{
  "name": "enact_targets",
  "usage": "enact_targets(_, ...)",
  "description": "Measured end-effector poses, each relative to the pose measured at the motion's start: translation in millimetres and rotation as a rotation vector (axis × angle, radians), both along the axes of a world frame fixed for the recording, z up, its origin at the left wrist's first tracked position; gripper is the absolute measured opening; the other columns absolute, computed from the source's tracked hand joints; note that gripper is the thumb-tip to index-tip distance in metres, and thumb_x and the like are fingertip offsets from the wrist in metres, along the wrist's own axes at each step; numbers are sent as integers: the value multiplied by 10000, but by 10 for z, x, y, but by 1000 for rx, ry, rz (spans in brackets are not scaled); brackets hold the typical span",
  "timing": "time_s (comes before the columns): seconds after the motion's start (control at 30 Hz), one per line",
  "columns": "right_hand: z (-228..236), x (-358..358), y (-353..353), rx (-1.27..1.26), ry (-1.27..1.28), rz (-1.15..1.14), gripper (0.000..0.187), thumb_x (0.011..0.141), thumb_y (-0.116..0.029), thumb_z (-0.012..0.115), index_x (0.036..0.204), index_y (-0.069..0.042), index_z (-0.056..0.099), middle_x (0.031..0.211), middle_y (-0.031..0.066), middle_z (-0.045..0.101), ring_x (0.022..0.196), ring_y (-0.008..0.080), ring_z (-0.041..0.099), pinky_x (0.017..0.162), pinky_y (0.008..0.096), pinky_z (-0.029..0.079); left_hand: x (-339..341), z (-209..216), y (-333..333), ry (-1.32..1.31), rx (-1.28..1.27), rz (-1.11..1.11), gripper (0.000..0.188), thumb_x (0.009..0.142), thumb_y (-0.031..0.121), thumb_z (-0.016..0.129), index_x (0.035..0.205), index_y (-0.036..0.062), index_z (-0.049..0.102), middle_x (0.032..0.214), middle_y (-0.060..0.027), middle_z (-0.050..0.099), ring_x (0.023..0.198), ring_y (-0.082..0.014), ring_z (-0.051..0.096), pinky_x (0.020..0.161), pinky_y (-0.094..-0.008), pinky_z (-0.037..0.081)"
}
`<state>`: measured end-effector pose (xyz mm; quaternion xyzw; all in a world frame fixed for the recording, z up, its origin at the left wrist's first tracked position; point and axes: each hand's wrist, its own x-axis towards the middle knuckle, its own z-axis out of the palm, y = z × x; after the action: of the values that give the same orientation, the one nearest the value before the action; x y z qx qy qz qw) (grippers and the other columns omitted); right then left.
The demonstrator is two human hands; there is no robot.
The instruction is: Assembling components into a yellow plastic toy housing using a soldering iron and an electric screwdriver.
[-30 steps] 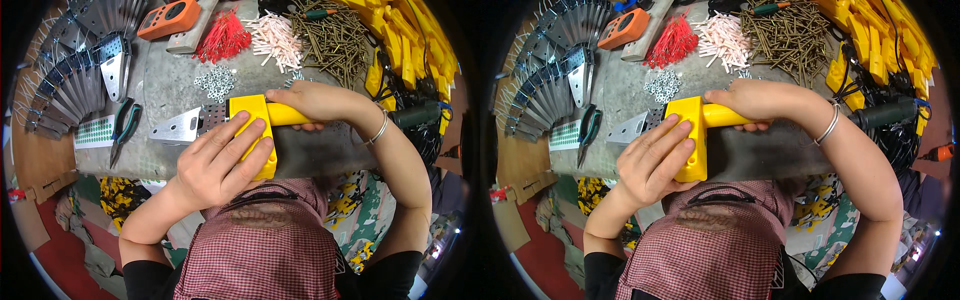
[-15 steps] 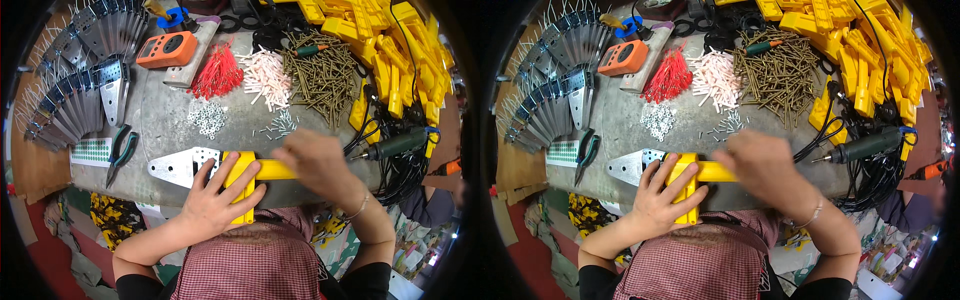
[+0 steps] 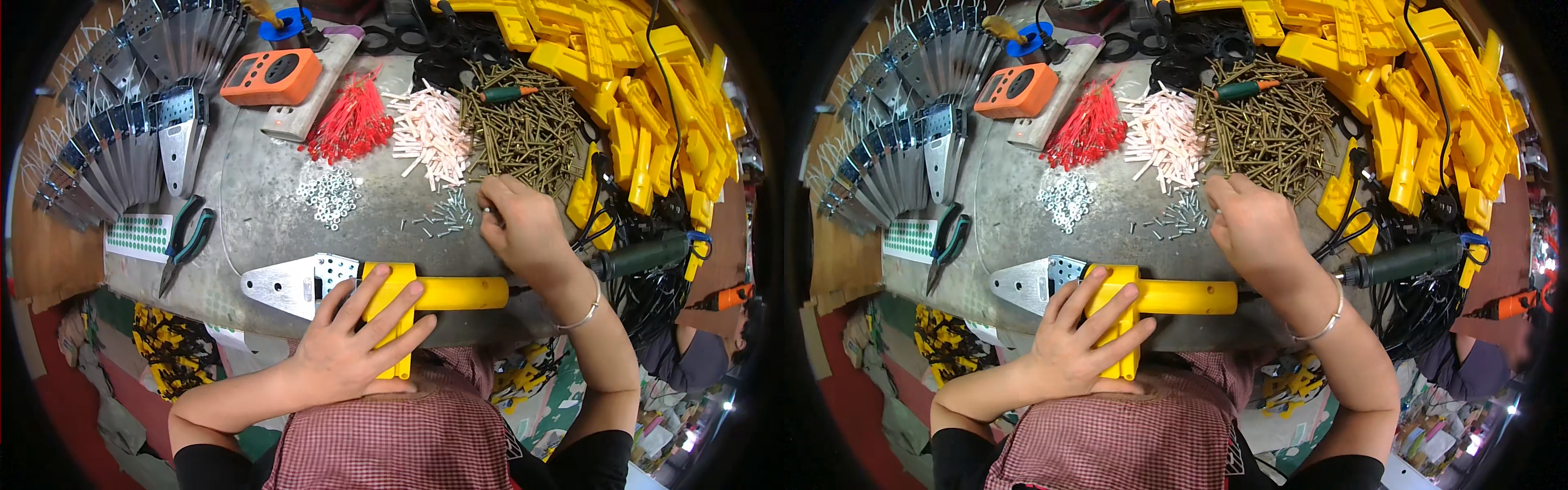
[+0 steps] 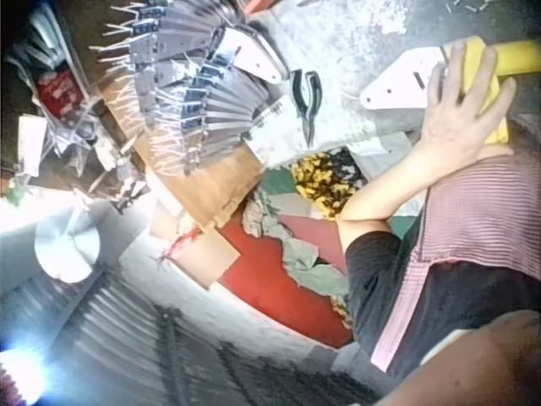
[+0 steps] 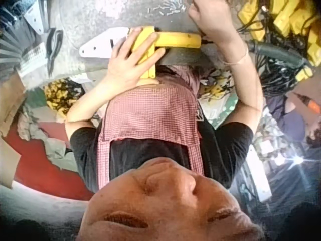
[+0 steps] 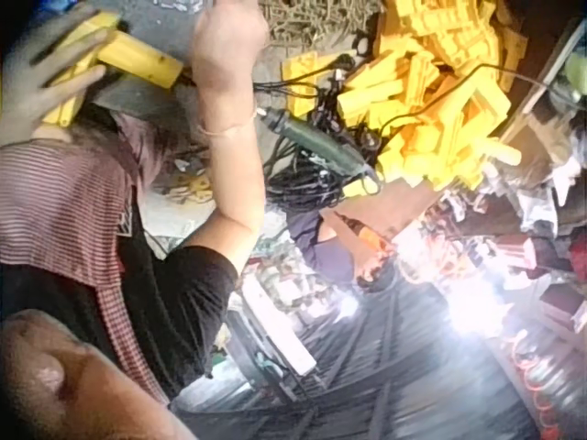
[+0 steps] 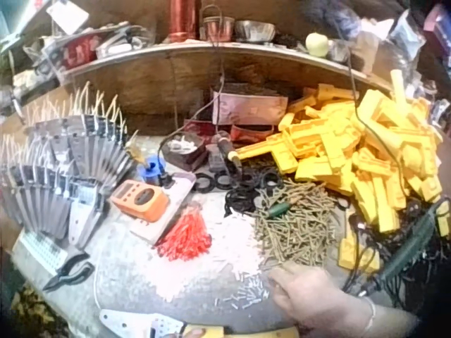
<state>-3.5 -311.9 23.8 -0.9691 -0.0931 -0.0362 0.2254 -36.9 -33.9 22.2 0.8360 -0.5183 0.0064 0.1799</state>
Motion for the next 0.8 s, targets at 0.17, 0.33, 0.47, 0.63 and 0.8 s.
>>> enact_targets(0.17, 53, -75, 25, 42, 91, 86, 148, 749, -19, 608, 880, -52, 548, 815, 149, 573, 745, 371, 604, 653, 452, 505, 233, 78, 134, 183, -185, -37, 590, 761, 586, 650, 1149, 141, 673, 1288, -151, 574, 1196, -412, 522, 942, -505, 433)
enact_targets(0.33, 39, -32, 118, -91, 51, 126, 124, 747, -28, 607, 854, -39, 546, 784, 147, 562, 756, 372, 601, 671, 452, 506, 771, 164, -64, 129, -165, 87, 242, 750, 191, 680, 962, 76, 694, 975, -65, 639, 900, -262, 605, 745, -352, 500)
enact_targets(0.47, 26, 65, 10, -29, 45, 185, 134, 731, -37, 631, 839, -26, 553, 773, 139, 571, 728, 337, 605, 647, 424, 502, 1091, -16, -409, 38, -109, -51, 139, 758, 125, 632, 882, 78, 672, 888, -60, 600, 837, -250, 588, 714, -344, 494)
enact_targets(0.63, 189, 20, -77, 583, 513, -149, 133, 769, 31, 660, 893, -10, 632, 725, -46, 567, 649, -8, 497, 568, 166, 425, 1289, -108, -493, 18, -40, -247, 95, 775, 132, 589, 825, 59, 624, 859, -70, 569, 861, -248, 592, 739, -368, 499)
enact_targets(0.8, 491, -24, -170, 834, 893, -69, 80, 802, 2, 655, 881, 3, 642, 726, -47, 594, 647, -17, 493, 560, 164, 413, 1231, 69, -412, 249, -17, -158, 95, 780, 78, 642, 850, 31, 597, 843, -100, 607, 816, -304, 619, 715, -393, 500)
